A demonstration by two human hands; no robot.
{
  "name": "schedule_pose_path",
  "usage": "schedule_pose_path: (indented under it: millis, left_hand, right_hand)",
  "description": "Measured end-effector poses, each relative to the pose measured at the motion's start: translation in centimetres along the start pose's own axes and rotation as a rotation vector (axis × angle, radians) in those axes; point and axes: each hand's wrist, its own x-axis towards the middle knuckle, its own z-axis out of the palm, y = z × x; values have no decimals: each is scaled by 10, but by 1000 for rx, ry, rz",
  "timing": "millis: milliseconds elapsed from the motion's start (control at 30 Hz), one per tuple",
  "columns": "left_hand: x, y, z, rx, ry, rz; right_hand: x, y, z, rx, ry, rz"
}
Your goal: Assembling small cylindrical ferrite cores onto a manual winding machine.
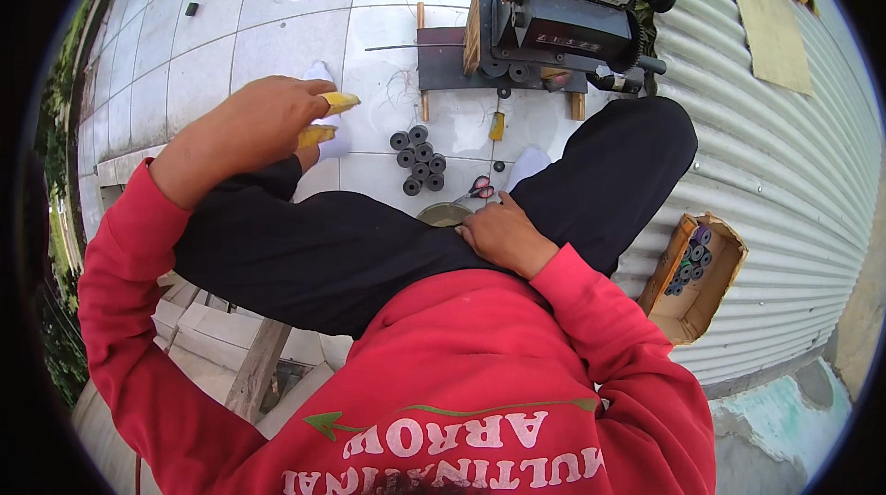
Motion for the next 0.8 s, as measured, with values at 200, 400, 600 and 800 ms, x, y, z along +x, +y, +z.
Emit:
schedule_pose_path:
  millis: [200,400,600,800]
  left_hand:
    - [-28,-176,2,290,-23,-426]
    - [-38,-240,48,64,-104,-696]
    - [12,-174,41,-499,-263,-646]
    - [-11,-203,56,-492,37,-705]
  right_hand:
    - [-62,4,-34,219,253,-116]
    - [-114,30,-84,322,681,163]
    - [-105,81,-67,-194,1093,470]
    - [-86,88,-69,-91,1223,425]
